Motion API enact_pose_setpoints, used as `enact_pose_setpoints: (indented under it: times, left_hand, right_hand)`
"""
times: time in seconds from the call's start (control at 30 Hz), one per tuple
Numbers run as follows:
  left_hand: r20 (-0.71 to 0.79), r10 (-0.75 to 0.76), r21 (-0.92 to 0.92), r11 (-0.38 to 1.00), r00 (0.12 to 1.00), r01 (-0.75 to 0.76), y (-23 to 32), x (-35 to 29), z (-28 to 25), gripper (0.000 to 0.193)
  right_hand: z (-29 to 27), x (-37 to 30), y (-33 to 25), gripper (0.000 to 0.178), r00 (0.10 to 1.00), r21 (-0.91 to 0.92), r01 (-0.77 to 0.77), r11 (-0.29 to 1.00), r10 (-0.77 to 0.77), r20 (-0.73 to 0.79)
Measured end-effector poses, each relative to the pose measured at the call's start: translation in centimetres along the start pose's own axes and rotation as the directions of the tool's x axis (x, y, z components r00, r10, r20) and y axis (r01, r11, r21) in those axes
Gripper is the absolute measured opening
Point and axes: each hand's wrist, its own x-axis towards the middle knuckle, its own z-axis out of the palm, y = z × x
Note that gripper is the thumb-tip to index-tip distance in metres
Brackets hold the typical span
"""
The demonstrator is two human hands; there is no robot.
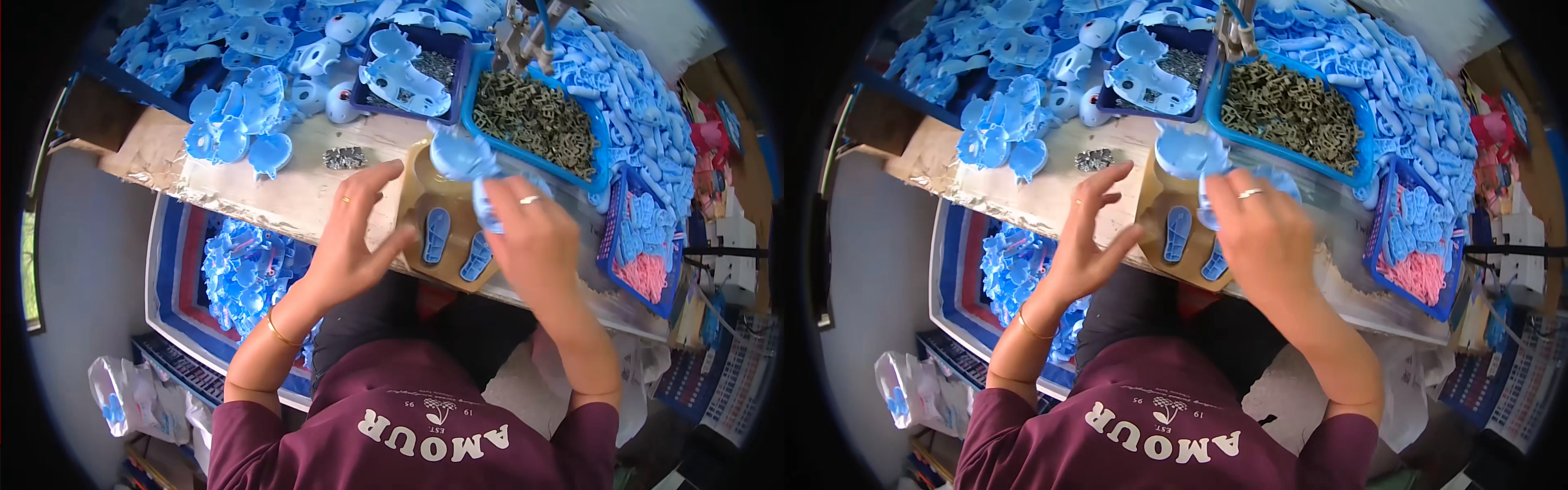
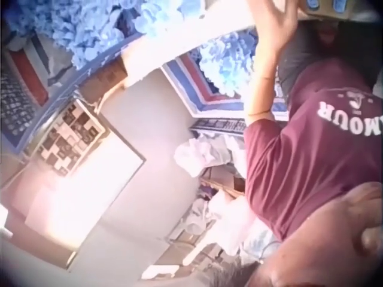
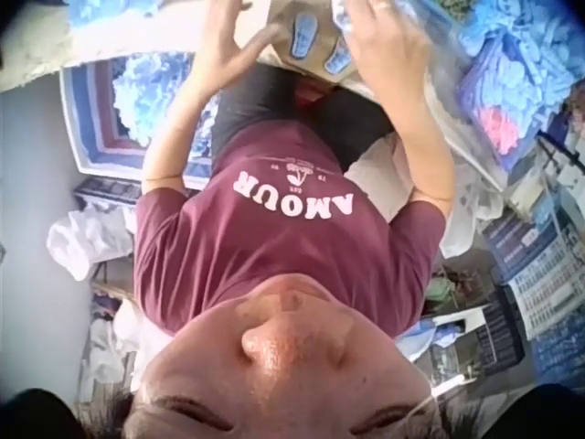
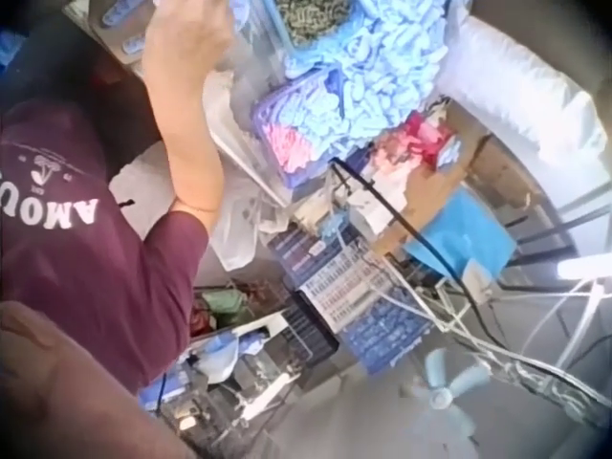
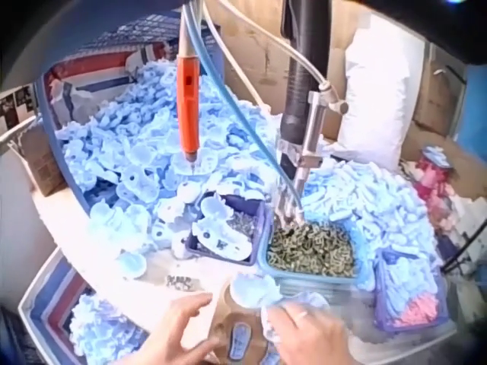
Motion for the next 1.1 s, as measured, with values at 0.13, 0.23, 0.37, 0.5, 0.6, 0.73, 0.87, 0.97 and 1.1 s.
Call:
enact_pose_setpoints:
  times: [0.13, 0.23, 0.37, 0.5, 0.6, 0.73, 0.87, 0.97, 1.1]
  left_hand:
    - [0.082, 0.216, 0.256, 0.939, 0.973, -0.230, -0.1, 0.2, 1.8, 0.087]
    - [0.134, 0.201, 0.295, 0.927, 0.970, -0.232, -0.5, -0.1, 2.3, 0.094]
    - [0.171, 0.177, 0.293, 0.930, 0.969, -0.221, -0.5, -0.2, 2.3, 0.094]
    - [0.167, 0.157, 0.282, 0.938, 0.973, -0.200, -0.6, 0.1, 2.8, 0.092]
    - [0.199, 0.169, 0.420, 0.875, 0.965, -0.240, -0.3, 0.6, 3.3, 0.092]
    - [0.229, 0.127, 0.329, 0.923, 0.965, -0.199, 0.0, 0.8, 2.8, 0.091]
    - [0.286, 0.101, 0.357, 0.912, 0.953, -0.204, 0.1, 1.2, 2.7, 0.089]
    - [0.309, 0.120, 0.366, 0.901, 0.944, -0.234, 0.8, 1.4, 3.0, 0.085]
    - [0.287, 0.168, 0.400, 0.874, 0.943, -0.277, 1.1, 1.7, 3.8, 0.077]
  right_hand:
    - [1.9, -0.8, -1.5, 0.051, 0.976, -0.012, 0.024, 1.000, -0.021, 0.218]
    - [1.5, -1.0, -1.1, 0.056, 0.938, 0.101, -0.020, 0.995, -0.017, 0.347]
    - [-0.8, -1.6, 0.3, 0.067, 0.966, 0.183, -0.036, 0.982, -0.013, 0.258]
    - [0.0, -3.7, 1.9, 0.073, 0.958, 0.182, -0.141, 0.973, 0.089, 0.272]
    - [0.3, -3.6, 2.0, 0.070, 0.963, 0.211, -0.158, 0.965, 0.104, 0.248]
    - [0.2, -3.5, 1.8, 0.065, 0.964, 0.209, -0.147, 0.967, 0.093, 0.248]
    - [0.3, -3.7, 1.4, 0.062, 0.962, 0.170, -0.154, 0.973, 0.109, 0.249]
    - [0.5, -4.0, 1.3, 0.064, 0.967, 0.180, -0.163, 0.970, 0.120, 0.225]
    - [0.4, -4.3, 1.5, 0.066, 0.973, 0.102, -0.116, 0.988, 0.092, 0.213]
